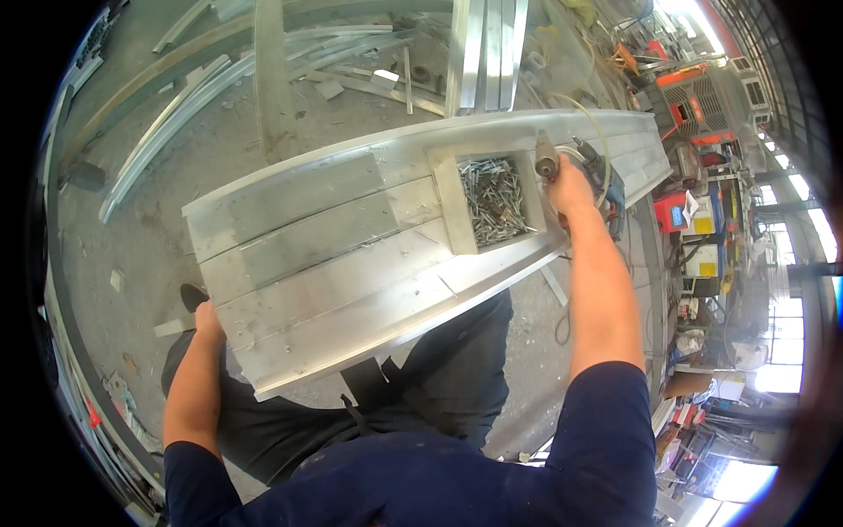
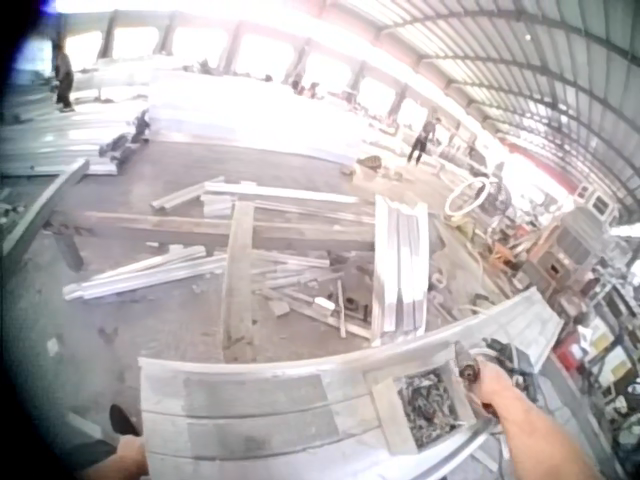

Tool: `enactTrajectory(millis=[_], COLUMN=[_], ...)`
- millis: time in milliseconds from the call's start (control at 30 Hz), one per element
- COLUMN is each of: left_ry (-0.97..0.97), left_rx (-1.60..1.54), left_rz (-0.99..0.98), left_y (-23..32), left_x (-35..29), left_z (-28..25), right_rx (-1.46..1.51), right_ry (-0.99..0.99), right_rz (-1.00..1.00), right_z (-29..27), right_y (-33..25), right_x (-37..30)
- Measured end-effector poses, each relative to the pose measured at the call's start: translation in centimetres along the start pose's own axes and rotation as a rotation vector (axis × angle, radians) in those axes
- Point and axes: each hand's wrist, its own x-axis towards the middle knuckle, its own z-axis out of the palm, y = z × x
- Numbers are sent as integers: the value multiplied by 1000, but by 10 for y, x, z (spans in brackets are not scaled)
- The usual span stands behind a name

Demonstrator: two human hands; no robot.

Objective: The person aligns a metal bar with a metal frame, places screws into pre-drilled holes, and uses a power drill to fasten them. The person repeats this process for multiple screw positions along the frame.

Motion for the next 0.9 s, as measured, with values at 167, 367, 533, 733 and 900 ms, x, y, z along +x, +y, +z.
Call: enactTrajectory(millis=[167,367,533,733,900], left_ry=[-36,0,-29,-82,-29], left_rx=[53,62,63,70,11], left_rz=[-14,6,-47,-97,-89], left_y=[-5,-6,-5,3,-1], left_x=[2,-2,-4,-1,-4], left_z=[4,4,-1,-6,-1], right_rx=[47,608,476,519,513], right_ry=[172,-382,-738,-673,-484], right_rz=[-88,-73,-192,-149,-171], right_z=[-91,-192,-187,-152,-133], right_y=[-10,-56,-108,-147,-110], right_x=[-44,-129,-168,-194,-217])
